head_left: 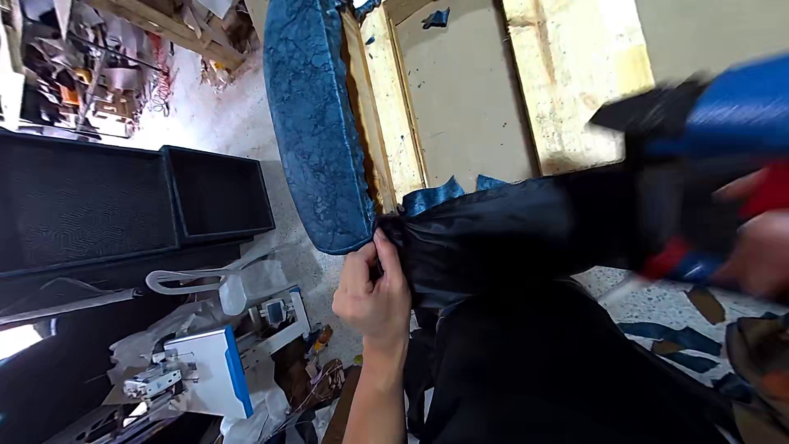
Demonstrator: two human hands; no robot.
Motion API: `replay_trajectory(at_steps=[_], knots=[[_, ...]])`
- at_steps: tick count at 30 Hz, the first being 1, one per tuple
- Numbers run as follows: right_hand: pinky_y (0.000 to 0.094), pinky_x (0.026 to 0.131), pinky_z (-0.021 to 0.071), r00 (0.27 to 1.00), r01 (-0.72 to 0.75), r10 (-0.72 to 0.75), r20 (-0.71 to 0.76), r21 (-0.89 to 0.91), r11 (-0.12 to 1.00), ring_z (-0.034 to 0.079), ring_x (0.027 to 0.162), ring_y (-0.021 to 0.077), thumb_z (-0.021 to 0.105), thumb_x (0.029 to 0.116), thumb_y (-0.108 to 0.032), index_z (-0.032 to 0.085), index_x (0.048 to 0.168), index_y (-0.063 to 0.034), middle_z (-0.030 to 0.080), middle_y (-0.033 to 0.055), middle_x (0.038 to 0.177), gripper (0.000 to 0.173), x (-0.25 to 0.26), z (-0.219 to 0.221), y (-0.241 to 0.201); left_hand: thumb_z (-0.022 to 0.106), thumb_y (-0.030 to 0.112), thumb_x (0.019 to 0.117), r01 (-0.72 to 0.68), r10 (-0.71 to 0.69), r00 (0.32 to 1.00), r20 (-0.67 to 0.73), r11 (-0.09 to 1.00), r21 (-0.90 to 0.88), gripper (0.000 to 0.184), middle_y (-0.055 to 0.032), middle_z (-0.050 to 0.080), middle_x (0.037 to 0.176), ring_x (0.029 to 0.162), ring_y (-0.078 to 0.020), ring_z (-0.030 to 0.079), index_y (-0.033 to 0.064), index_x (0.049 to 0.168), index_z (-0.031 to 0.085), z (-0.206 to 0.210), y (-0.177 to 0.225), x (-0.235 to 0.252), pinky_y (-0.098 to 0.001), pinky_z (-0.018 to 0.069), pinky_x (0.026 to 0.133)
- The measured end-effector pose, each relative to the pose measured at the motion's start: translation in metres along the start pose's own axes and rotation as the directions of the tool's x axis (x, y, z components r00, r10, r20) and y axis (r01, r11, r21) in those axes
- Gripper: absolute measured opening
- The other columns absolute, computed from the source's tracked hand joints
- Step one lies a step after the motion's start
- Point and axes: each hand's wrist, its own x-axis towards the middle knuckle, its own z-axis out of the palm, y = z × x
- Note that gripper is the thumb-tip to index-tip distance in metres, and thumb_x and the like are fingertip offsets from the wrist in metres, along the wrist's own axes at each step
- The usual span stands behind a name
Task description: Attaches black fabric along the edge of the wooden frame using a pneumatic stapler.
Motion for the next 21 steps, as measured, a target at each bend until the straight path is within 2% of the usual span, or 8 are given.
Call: replay_trajectory(at_steps=[2, 4, 7, 10, 13, 21], knots=[[0.0369, 0.049, 0.0606, 0.965, -0.181, 0.12, 0.234, 0.262, 0.948, 0.063, 0.049, 0.0181, 0.069, 0.095, -0.038, 0.065, 0.114, -0.0136, 0.06, 0.0038, 0.063, 0.031, -0.014, 0.04, 0.0, 0.073, 0.019, 0.0955, -0.019, 0.019, 1.0, 0.0, 1.0, -0.02, 0.022, -0.0017, 0.065, 0.067, 0.058, -0.0045, 0.064, 0.0029, 0.081, 0.073, 0.002, -0.002, 0.001, -0.021, 0.0533, 0.052], [0.0402, 0.044, 0.0597, 0.9, -0.284, 0.078, 0.428, 0.441, 0.851, 0.06, 0.043, 0.019, 0.067, 0.098, -0.037, 0.069, 0.109, -0.0152, 0.057, 0.006, 0.058, 0.024, -0.003, 0.073, 0.015, 0.073, 0.019, 0.0955, -0.045, 0.045, 0.999, -0.001, 0.999, -0.019, 0.023, -0.0013, 0.065, 0.065, 0.056, -0.004, 0.063, 0.0029, 0.08, 0.073, 0.002, -0.005, 0.001, -0.0206, 0.0526, 0.051], [0.038, 0.044, 0.0595, 0.81, -0.411, 0.056, 0.584, 0.496, 0.765, 0.06, 0.043, 0.0173, 0.066, 0.0988, -0.039, 0.071, 0.106, -0.0141, 0.056, 0.0062, 0.058, 0.027, 0.005, 0.113, 0.028, 0.073, 0.019, 0.0941, -0.073, 0.073, 0.997, 0.013, 0.997, -0.022, 0.022, 0.0006, 0.063, 0.063, 0.055, -0.0021, 0.061, 0.0033, 0.078, 0.073, 0.0, -0.009, 0.002, -0.0191, 0.0503, 0.049], [0.0375, 0.046, 0.061, 0.77, -0.486, 0.068, 0.634, 0.515, 0.706, 0.061, 0.044, 0.0173, 0.067, 0.0979, -0.042, 0.07, 0.105, -0.0111, 0.055, 0.0061, 0.058, 0.031, 0.003, 0.143, 0.03, 0.073, 0.019, 0.0932, -0.084, 0.086, 0.996, 0.04, 0.995, -0.047, 0.024, 0.0016, 0.062, 0.062, 0.054, -0.0011, 0.06, 0.0036, 0.075, 0.072, -0.002, -0.014, 0.003, -0.0185, 0.0496, 0.049], [0.0385, 0.045, 0.0609, 0.778, -0.507, 0.077, 0.623, 0.552, 0.662, 0.06, 0.043, 0.0181, 0.067, 0.0983, -0.041, 0.069, 0.105, -0.0089, 0.054, 0.0073, 0.058, 0.033, 0.004, 0.162, 0.026, 0.073, 0.019, 0.0935, -0.078, 0.082, 0.996, 0.04, 0.992, -0.097, 0.024, 0.002, 0.063, 0.062, 0.054, -0.002, 0.062, 0.0042, 0.074, 0.071, 0.0, -0.018, 0.002, -0.019, 0.0517, 0.048], [0.0373, 0.047, 0.0609, 0.785, -0.561, 0.18, 0.593, 0.555, 0.614, 0.059, 0.044, 0.0183, 0.066, 0.0994, -0.04, 0.067, 0.105, -0.0073, 0.054, 0.0088, 0.061, 0.033, -0.001, 0.179, 0.027, 0.074, 0.018, 0.0921, -0.103, 0.11, 0.993, 0.039, 0.985, -0.136, 0.023, 0.002, 0.063, 0.062, 0.055, -0.0009, 0.061, 0.0044, 0.074, 0.071, 0.002, -0.023, 0.003, -0.0182, 0.0507, 0.049]])
